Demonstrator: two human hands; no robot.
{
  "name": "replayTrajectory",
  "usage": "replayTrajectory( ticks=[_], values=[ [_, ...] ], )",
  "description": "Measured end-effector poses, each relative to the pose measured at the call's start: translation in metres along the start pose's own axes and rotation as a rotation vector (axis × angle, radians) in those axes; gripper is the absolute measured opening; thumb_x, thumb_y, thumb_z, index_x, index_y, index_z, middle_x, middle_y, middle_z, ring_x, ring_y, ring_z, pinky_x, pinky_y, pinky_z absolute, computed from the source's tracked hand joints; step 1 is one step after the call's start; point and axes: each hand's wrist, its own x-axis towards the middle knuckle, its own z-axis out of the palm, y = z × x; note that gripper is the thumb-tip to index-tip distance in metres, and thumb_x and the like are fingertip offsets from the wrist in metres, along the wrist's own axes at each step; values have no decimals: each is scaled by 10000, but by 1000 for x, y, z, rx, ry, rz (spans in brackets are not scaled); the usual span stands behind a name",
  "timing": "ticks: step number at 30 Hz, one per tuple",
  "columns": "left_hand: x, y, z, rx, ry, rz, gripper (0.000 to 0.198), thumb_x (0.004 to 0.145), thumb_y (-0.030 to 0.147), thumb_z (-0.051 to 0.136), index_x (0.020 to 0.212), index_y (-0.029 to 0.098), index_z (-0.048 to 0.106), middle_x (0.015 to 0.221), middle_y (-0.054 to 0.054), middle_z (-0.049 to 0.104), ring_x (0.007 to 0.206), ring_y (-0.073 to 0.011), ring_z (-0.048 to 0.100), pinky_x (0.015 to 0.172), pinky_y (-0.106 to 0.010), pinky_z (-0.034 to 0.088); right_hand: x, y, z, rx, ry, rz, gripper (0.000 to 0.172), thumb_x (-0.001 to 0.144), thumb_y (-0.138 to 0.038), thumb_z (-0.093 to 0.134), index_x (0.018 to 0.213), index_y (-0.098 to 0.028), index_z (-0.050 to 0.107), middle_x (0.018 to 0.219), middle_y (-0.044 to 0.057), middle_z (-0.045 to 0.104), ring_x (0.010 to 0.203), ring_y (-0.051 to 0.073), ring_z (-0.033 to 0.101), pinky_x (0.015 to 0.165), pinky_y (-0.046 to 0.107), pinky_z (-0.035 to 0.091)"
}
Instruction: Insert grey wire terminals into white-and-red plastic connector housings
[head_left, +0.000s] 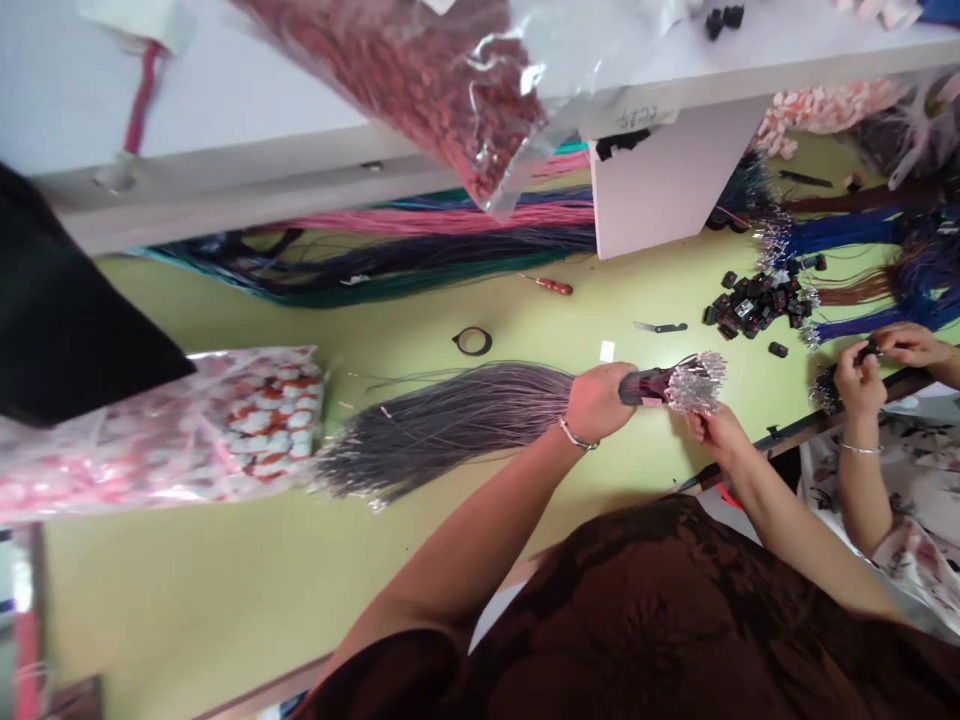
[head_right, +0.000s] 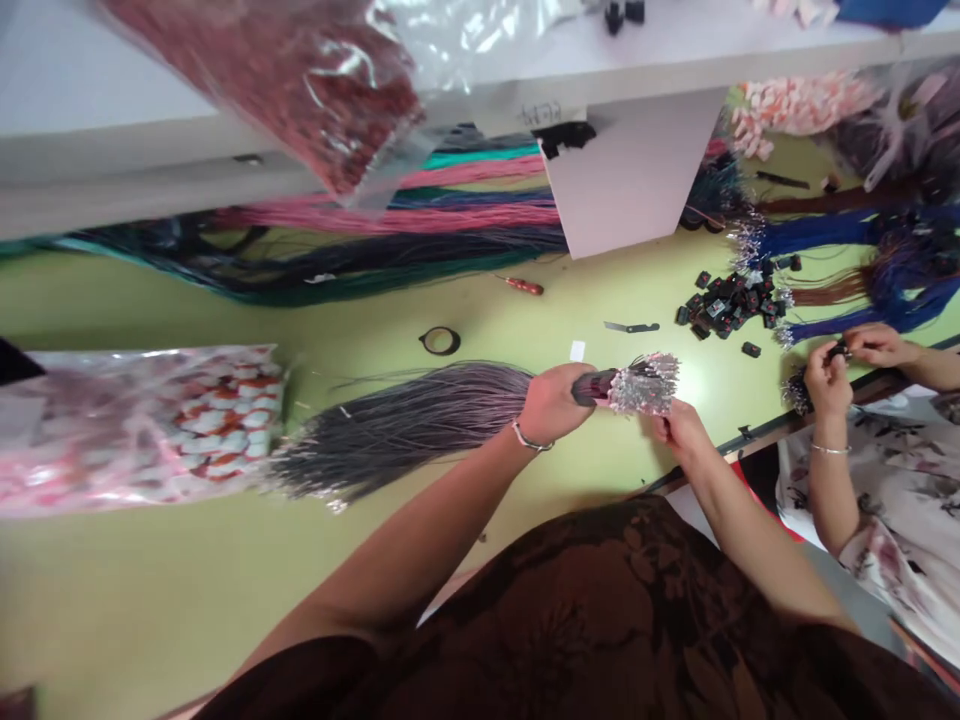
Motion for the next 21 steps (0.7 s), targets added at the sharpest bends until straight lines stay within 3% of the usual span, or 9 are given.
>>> replayTrajectory(
  ticks=[2,3,5,6,11,13,15,17,21],
  values=[
    [12,-2,5,39,-37,-104,223,789,359,548,940,220,635,871,-37,693,832,-206,646,679,-279,450,3,-5,35,97,151,89,316,897,-359,295,788,-202,547,593,29,505,553,163,491,502,293,445],
    [20,-3,9,59,-64,-147,213,792,345,536,941,225,630,869,-39,691,824,-211,647,663,-281,448,3,-9,48,217,309,167,341,888,-358,245,746,-212,518,562,13,461,524,157,467,499,287,435],
    [35,-7,16,99,-122,-199,197,796,317,517,934,226,623,874,-54,689,825,-224,648,651,-288,446,-5,-20,62,384,480,193,304,858,-395,282,710,-223,485,557,-1,439,520,148,454,516,276,428],
    [42,-8,19,117,-145,-211,196,795,302,511,936,221,620,885,-65,689,837,-232,649,656,-292,448,-10,-28,62,426,500,147,281,843,-408,327,705,-226,491,569,0,458,535,146,462,538,275,430],
    [62,-19,26,156,-202,-257,239,765,261,527,984,205,604,934,-97,692,866,-254,652,680,-311,461,-18,-53,33,452,314,-175,239,826,-392,454,710,-228,584,653,20,577,617,136,523,646,275,452],
    [65,-22,24,139,-216,-264,241,751,292,549,972,216,608,924,-88,696,862,-254,655,672,-301,465,-3,-45,26,614,417,-42,253,823,-425,488,739,-211,594,702,31,605,641,136,546,627,273,460],
    [66,-25,22,118,-219,-256,239,736,310,559,953,226,616,903,-79,698,856,-256,658,663,-292,465,20,-29,28,864,514,212,288,797,-471,539,833,-191,597,810,51,635,662,138,575,567,258,461],
    [66,-26,21,102,-226,-242,239,725,301,559,944,229,623,889,-76,699,851,-258,659,661,-290,466,46,-15,35,1099,465,380,362,732,-485,627,922,-179,594,919,71,642,665,135,596,523,245,464],
    [64,-29,20,35,-265,-199,295,690,293,580,970,221,637,891,-83,700,838,-258,656,670,-289,465,83,-7,54,1365,451,359,494,572,-374,779,985,-186,584,782,0,637,488,65,499,403,185,370]
  ],
)
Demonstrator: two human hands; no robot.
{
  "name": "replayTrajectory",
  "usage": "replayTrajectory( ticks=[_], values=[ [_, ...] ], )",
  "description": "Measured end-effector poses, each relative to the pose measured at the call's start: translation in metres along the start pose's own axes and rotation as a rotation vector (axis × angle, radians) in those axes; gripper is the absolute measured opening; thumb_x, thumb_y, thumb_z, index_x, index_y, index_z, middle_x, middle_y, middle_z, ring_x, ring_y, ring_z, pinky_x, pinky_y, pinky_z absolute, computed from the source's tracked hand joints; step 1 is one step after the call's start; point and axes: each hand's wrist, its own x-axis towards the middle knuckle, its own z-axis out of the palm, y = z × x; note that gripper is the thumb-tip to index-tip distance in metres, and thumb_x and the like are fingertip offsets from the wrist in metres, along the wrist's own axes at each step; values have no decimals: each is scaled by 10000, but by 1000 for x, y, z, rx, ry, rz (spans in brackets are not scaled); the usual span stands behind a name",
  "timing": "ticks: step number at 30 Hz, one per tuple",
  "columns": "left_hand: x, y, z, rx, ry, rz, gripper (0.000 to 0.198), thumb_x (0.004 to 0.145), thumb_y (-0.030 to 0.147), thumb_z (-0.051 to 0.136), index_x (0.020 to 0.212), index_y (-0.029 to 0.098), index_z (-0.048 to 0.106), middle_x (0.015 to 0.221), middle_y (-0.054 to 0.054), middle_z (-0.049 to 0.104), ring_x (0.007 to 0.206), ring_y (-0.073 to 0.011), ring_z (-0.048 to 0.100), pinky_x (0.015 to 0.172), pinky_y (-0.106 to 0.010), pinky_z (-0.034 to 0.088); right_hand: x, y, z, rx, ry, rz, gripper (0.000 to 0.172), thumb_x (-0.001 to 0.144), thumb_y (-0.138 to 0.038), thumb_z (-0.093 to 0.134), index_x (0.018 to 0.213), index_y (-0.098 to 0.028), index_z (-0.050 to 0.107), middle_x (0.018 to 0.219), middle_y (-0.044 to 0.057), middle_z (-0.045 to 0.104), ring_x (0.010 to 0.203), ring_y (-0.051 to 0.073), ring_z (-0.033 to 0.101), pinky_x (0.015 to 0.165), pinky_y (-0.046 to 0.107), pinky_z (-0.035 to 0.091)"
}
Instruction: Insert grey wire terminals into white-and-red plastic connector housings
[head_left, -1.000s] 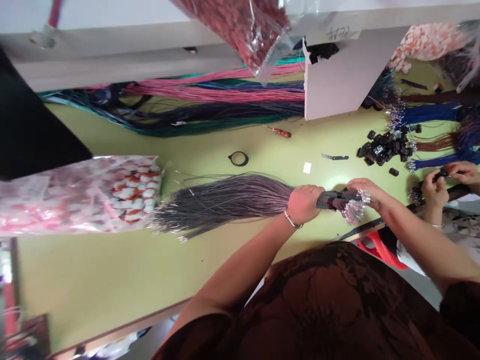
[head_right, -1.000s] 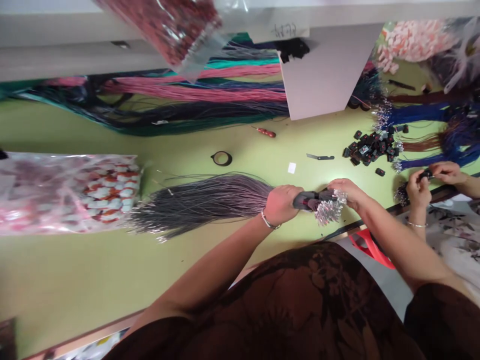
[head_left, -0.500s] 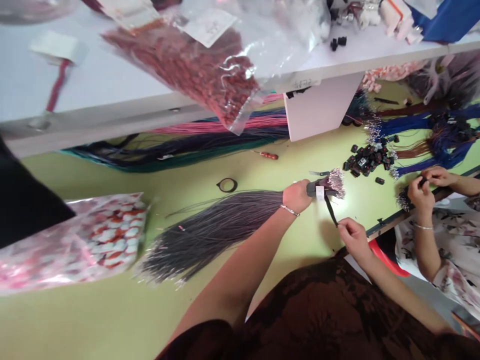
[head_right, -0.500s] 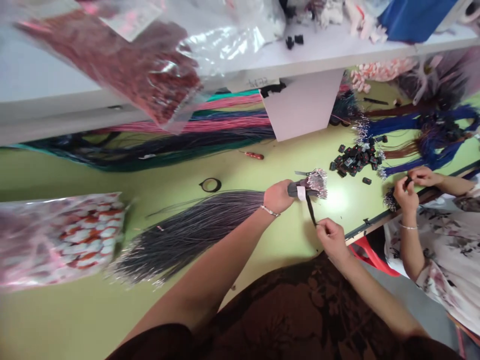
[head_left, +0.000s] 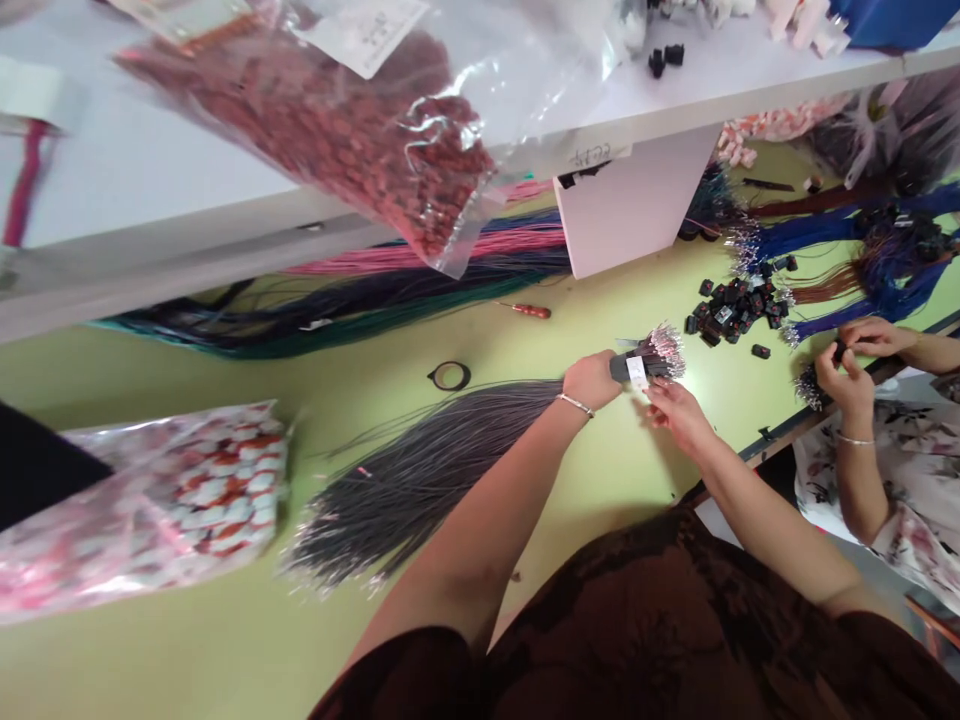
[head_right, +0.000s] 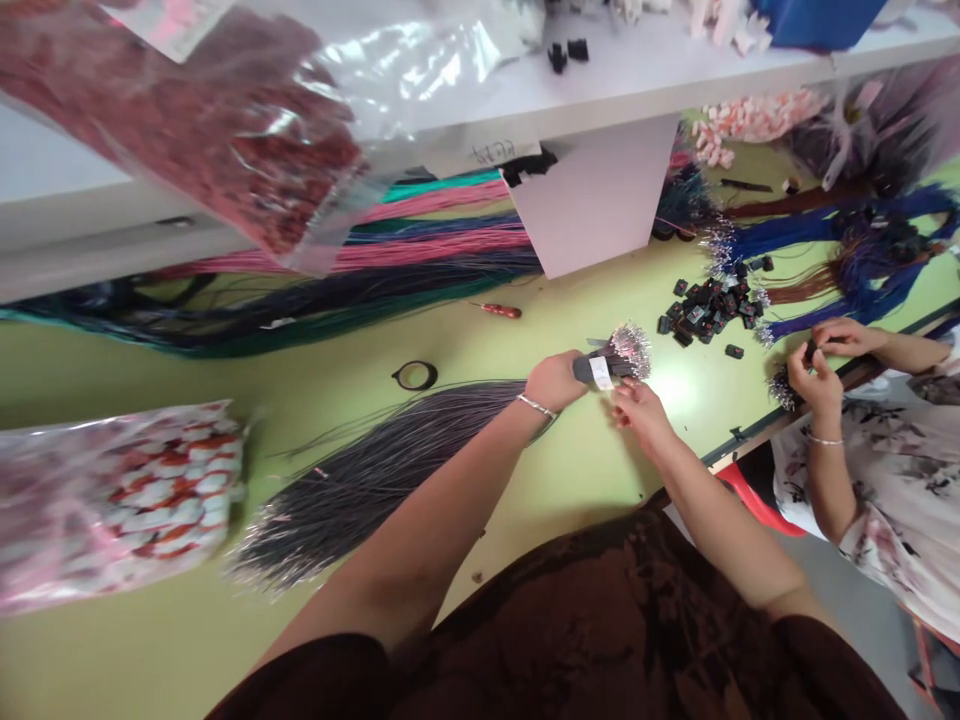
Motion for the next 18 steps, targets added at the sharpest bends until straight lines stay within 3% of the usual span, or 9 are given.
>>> replayTrajectory(
  ticks=[3,7,11,14,18],
  values=[
    [3,-4,-2,-110,-29,59,389,643,293,616,1023,213,641,909,-75,701,837,-253,647,693,-291,462,6,9,10,48,34,-53,479,560,-380,776,957,-183,593,643,-44,601,406,34,383,355,166,262],
    [12,-13,-6,-256,-104,124,408,568,283,682,964,184,667,854,-37,695,785,-224,632,684,-280,457,5,16,8,76,149,-121,312,613,-389,724,766,-163,573,529,-52,540,385,41,360,341,181,257],
    [25,-21,-9,-408,-198,172,388,546,330,717,878,134,675,765,-11,673,719,-196,610,656,-273,452,7,14,3,154,270,-230,294,608,-305,705,837,-186,563,698,-46,584,533,52,502,449,166,408],
    [31,-24,-9,-452,-239,176,388,541,373,723,830,117,676,717,3,654,699,-185,596,668,-277,453,11,9,6,280,240,-209,374,535,-203,727,870,-192,561,809,-32,599,678,78,592,510,160,460],
    [35,-28,-12,-540,-269,168,436,535,408,728,852,112,681,734,7,657,733,-193,595,709,-296,463,18,8,15,402,171,-182,384,526,-158,717,857,-201,528,866,-26,607,715,96,627,541,180,497]
  ],
)
